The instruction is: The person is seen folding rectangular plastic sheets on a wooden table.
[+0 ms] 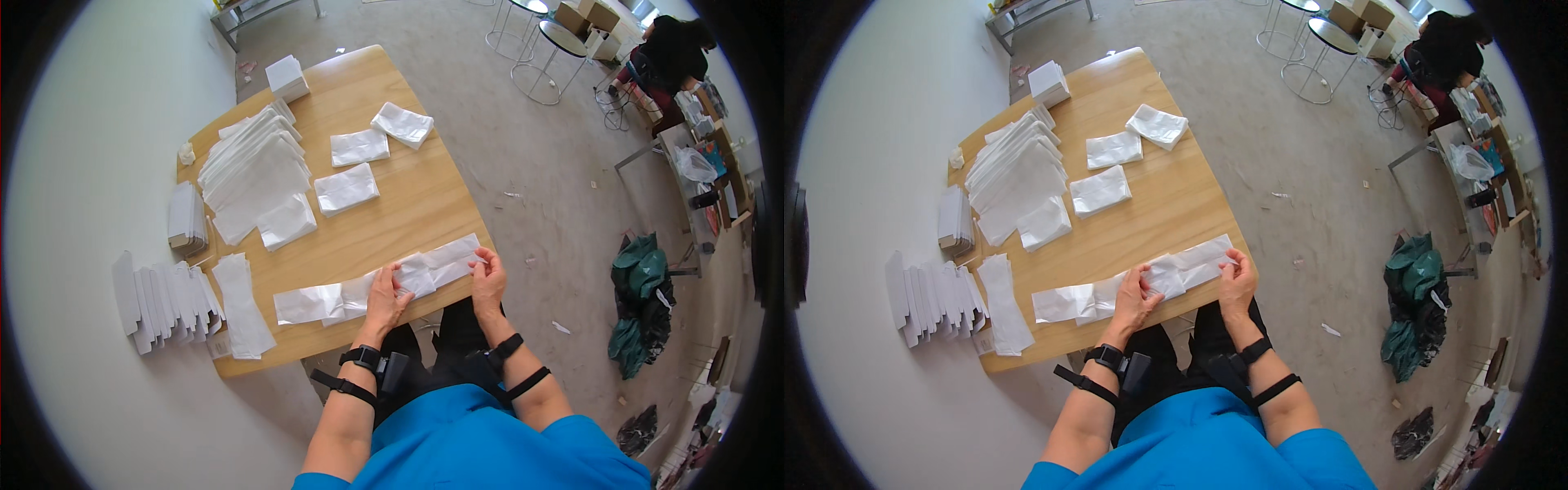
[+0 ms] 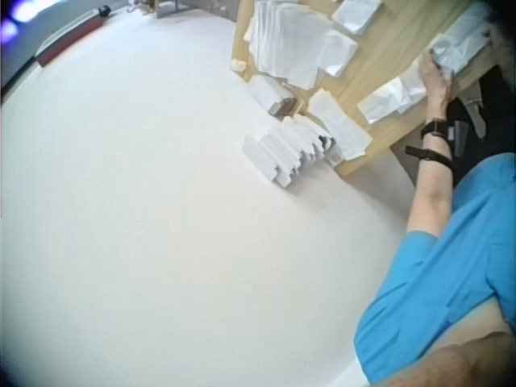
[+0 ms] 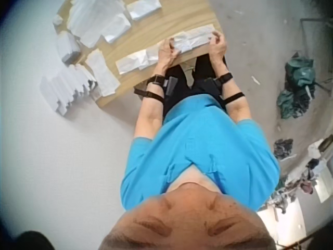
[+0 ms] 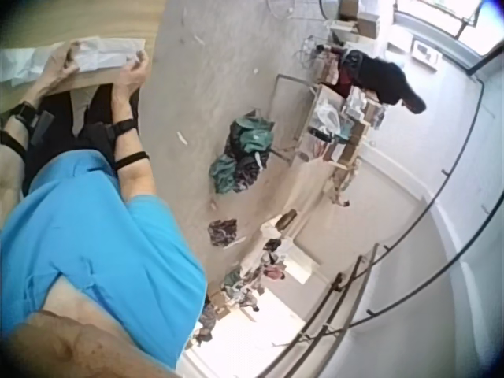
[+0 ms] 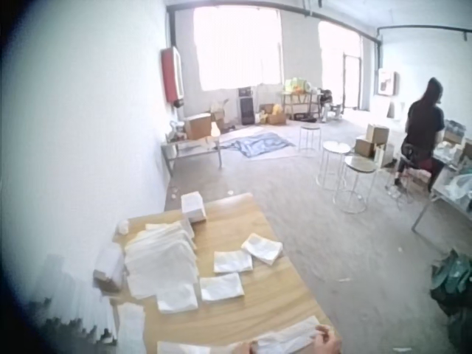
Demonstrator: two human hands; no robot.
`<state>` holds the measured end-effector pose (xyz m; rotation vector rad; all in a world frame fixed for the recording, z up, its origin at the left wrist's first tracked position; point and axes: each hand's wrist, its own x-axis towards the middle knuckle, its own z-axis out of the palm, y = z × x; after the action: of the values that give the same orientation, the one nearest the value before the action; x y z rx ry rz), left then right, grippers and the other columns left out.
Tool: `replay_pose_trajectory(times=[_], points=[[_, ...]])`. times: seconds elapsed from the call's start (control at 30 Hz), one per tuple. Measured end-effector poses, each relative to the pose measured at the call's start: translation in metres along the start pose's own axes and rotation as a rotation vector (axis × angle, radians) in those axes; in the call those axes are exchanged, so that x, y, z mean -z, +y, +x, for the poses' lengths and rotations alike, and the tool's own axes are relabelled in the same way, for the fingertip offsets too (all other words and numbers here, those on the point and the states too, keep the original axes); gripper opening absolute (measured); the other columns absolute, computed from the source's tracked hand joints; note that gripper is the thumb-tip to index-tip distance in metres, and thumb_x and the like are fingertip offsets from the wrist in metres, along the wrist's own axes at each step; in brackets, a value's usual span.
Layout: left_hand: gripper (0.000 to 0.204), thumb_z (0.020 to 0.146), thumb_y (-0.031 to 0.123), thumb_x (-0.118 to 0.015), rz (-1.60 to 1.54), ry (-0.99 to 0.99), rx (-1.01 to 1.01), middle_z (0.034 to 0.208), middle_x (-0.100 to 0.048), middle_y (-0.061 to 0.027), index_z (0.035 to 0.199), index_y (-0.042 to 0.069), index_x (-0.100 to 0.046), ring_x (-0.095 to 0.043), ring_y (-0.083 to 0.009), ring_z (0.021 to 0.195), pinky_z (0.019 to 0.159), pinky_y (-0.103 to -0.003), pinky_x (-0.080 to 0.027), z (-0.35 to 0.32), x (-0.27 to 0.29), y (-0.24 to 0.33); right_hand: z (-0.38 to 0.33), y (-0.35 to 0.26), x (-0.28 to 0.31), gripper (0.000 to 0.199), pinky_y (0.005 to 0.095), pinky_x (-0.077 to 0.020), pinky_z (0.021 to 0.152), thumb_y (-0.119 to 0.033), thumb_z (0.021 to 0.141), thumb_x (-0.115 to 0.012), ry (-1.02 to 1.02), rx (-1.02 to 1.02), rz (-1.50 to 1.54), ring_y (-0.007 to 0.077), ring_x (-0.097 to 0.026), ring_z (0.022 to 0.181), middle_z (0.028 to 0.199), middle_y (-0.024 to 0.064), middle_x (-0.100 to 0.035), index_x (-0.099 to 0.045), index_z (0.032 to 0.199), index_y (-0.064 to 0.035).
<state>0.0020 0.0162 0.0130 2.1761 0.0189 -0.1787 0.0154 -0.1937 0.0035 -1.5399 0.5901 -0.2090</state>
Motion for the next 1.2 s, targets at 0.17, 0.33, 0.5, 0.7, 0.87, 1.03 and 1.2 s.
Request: replay_pose_trajectory(times=[0.17, 0.33, 0.5, 0.7, 0.87, 1.03, 1.2], points=[[0.058, 0.066, 0.005, -0.076, -0.021, -0.043, -0.003, 0.082, -0.052, -0.0089, 0.118, 0.003, -0.051, -0.053, -0.0206, 0.066, 0.065, -0.034, -0.047, 0.003, 0.001, 0.009, 0.019, -0.015, 0.02, 0.022, 0.037, -0.0494, 0.07, -0.012, 0.079, -0.065, 0.108, 0.346, -0.715, 0.0243, -0.061, 0.079, 0.087, 0.009, -0.061, -0.059, 0.098, -0.0034], [0.042, 0.075, 0.008, -0.07, -0.056, -0.038, 0.024, 0.086, -0.057, -0.0102, 0.115, 0.004, -0.055, -0.056, -0.0216, 0.068, 0.066, -0.034, -0.048, 0.004, 0.004, 0.02, 0.03, -0.006, 0.016, 0.017, 0.0412, -0.0479, 0.068, -0.016, 0.074, -0.067, 0.038, 0.217, -0.803, 0.0289, -0.06, 0.077, 0.081, 0.0091, -0.059, -0.058, 0.084, -0.006], [0.038, 0.078, 0.009, -0.068, 0.044, 0.047, -0.11, 0.087, -0.059, -0.0097, 0.114, 0.005, -0.058, -0.059, -0.02, 0.07, 0.067, -0.031, -0.05, 0.015, -0.025, 0.027, 0.033, -0.006, 0.016, 0.011, 0.0411, -0.0477, 0.067, -0.014, 0.072, -0.067, 0.019, 0.226, -0.828, 0.0285, -0.06, 0.076, 0.079, 0.0095, -0.059, -0.059, 0.075, -0.0063], [0.053, 0.073, 0.01, -0.073, 0.055, -0.083, -0.066, 0.092, -0.056, -0.0097, 0.123, 0.009, -0.054, -0.059, -0.0252, 0.082, 0.075, -0.035, -0.05, 0.018, -0.031, 0.028, 0.031, -0.004, 0.025, 0.012, 0.0337, -0.0497, 0.067, -0.013, 0.074, -0.069, 0.057, 0.504, -0.707, 0.0235, -0.062, 0.071, 0.077, 0.0091, -0.062, -0.061, 0.078, -0.0035], [0.065, 0.074, 0.011, -0.073, 0.086, -0.092, 0.0, 0.092, -0.056, -0.0098, 0.133, 0.01, -0.047, -0.059, -0.0238, 0.083, 0.076, -0.034, -0.05, 0.02, -0.027, 0.031, 0.011, -0.03, 0.012, 0.016, 0.0321, -0.0508, 0.067, -0.008, 0.081, -0.062, -0.163, 0.168, -0.154, 0.0217, -0.064, 0.071, 0.085, 0.0105, -0.065, -0.059, 0.096, -0.0024], [0.058, 0.084, 0.02, -0.069, -0.245, -0.129, 0.147, 0.09, -0.059, -0.0075, 0.135, 0.007, -0.044, -0.06, -0.0155, 0.081, 0.075, -0.029, -0.049, 0.012, -0.01, 0.017, -0.037, -0.072, -0.026, 0.029, 0.0348, -0.0507, 0.065, -0.002, 0.079, -0.064, -0.197, 0.575, -0.549, 0.0246, -0.064, 0.071, 0.079, 0.0101, -0.063, -0.058, 0.107, -0.0038], [0.055, 0.096, 0.038, -0.055, -0.938, 0.15, 0.317, 0.093, -0.06, -0.005, 0.134, 0.002, -0.04, -0.058, -0.011, 0.082, 0.07, -0.025, -0.049, -0.019, 0.015, 0.031, -0.071, -0.059, -0.061, 0.029, 0.0388, -0.0478, 0.068, -0.01, 0.079, -0.066, -0.259, 0.89, -0.724, 0.0279, -0.063, 0.077, 0.082, 0.0106, -0.064, -0.059, 0.107, -0.0036]])
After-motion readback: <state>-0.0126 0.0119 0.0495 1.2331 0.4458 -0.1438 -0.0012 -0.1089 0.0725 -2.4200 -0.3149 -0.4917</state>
